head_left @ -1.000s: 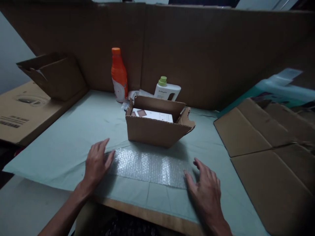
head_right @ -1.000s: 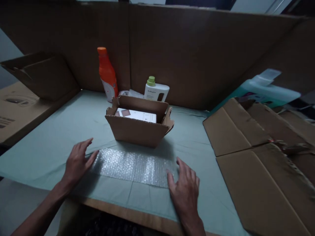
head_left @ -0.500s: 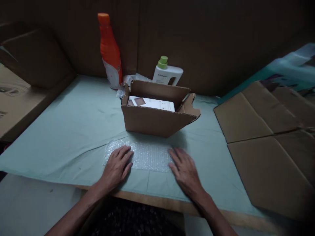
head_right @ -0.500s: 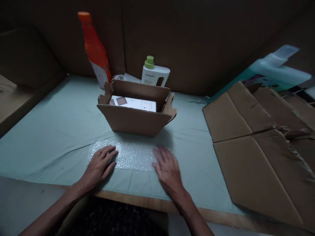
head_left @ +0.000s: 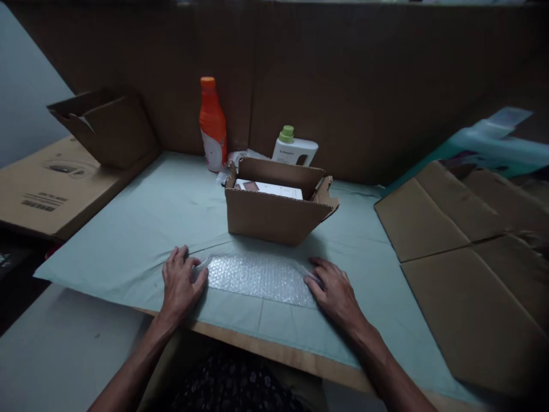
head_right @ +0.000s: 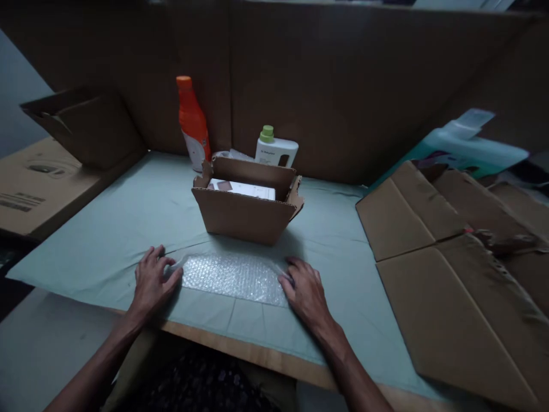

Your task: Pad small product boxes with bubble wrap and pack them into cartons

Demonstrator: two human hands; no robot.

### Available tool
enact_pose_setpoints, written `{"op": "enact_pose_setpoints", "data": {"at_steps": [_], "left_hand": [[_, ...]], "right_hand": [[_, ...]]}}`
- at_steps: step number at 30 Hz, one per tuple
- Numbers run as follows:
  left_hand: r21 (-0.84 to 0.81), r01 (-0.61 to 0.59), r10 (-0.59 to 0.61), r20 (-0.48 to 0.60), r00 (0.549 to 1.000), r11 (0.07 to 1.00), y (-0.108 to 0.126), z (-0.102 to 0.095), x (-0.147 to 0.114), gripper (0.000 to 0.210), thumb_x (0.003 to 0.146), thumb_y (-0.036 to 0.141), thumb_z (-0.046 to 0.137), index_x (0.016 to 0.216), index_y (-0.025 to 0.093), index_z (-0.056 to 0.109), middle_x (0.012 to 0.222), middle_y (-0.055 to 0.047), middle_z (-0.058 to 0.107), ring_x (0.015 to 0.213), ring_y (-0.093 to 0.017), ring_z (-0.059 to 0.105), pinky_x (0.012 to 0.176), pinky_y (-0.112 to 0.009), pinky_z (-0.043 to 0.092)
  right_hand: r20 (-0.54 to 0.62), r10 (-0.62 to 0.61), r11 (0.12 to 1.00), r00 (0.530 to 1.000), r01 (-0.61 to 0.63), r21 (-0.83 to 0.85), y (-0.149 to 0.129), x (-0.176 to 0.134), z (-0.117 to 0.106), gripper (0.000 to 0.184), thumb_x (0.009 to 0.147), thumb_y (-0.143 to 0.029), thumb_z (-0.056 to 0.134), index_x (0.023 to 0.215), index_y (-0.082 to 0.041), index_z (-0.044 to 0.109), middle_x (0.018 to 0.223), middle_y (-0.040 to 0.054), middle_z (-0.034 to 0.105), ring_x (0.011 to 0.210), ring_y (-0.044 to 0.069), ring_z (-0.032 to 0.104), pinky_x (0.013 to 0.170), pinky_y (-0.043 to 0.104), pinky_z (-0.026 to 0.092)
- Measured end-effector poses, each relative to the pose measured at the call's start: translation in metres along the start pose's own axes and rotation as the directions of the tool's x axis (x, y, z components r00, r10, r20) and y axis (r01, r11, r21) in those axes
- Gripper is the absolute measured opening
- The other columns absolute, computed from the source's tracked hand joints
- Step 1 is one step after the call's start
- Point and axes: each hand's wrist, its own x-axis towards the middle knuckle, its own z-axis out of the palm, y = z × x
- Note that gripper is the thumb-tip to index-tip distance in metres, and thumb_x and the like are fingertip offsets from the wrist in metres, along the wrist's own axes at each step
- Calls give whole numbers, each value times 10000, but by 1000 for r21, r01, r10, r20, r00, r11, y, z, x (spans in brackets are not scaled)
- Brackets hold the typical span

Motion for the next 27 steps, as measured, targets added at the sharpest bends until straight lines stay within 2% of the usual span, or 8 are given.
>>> {"op": "enact_pose_setpoints", "data": {"at_steps": [2,6,9,12,15,20,23,27], "left_hand": [[-26,-31,29,-58,998,999,4,1,5,253,893,337,565,1037,151,657,1445,-237,507,1426,-431,383,1103,-635,373],[-213,-104,78,-127,989,972,27,1,40,601,851,391,631,1384,147,499,1473,-227,484,1334,-378,494,1077,-572,433],[-430,-51,62,13,998,902,52,4,83,740,830,405,638,1486,171,389,1447,-195,516,1103,-301,638,900,-461,551],[-522,-7,100,150,984,853,73,11,120,687,811,332,621,1456,182,436,1284,-137,639,938,-260,669,791,-399,558],[-521,-17,123,170,978,853,84,22,148,612,815,297,605,1405,178,492,1150,-101,697,944,-263,667,808,-379,539],[-474,-9,114,192,975,881,95,35,189,636,825,302,613,1427,164,461,1160,-108,697,957,-263,657,823,-370,516],[-421,-17,111,199,974,907,90,29,191,689,842,316,603,1483,162,404,1233,-131,672,996,-272,639,870,-393,501],[-263,-23,85,224,971,964,44,5,139,651,810,396,657,1393,139,528,1215,-179,660,1134,-353,569,1003,-493,429]], "right_hand": [[-16,7,999,1000,-6,43,2,-6,0,240,940,-378,517,842,-200,645,1128,131,735,1034,293,670,859,430,509],[-108,54,997,993,-47,63,-3,2,-7,317,894,-406,584,1121,-198,663,1144,133,730,1056,310,665,889,448,500],[-123,144,985,982,-131,108,-15,36,-12,498,855,-434,617,1266,-154,618,1222,166,710,1123,345,650,917,462,495],[-21,249,952,968,-240,192,-23,77,-14,467,866,-412,591,1240,-135,634,1146,159,740,1016,316,693,820,393,515],[22,285,936,958,-283,209,-21,109,-10,388,878,-382,569,1158,-133,670,1058,156,758,938,300,707,760,357,504],[29,310,931,950,-309,196,-9,149,-4,416,886,-376,566,1196,-119,669,1044,174,756,941,317,699,782,383,505],[49,295,933,954,-299,202,-3,142,-8,429,908,-366,538,1245,-128,659,1113,177,745,1003,323,694,849,411,514],[116,161,976,980,-176,127,13,78,-15,435,900,-399,582,1251,-157,668,1290,183,683,1161,350,641,984,488,483]]}}
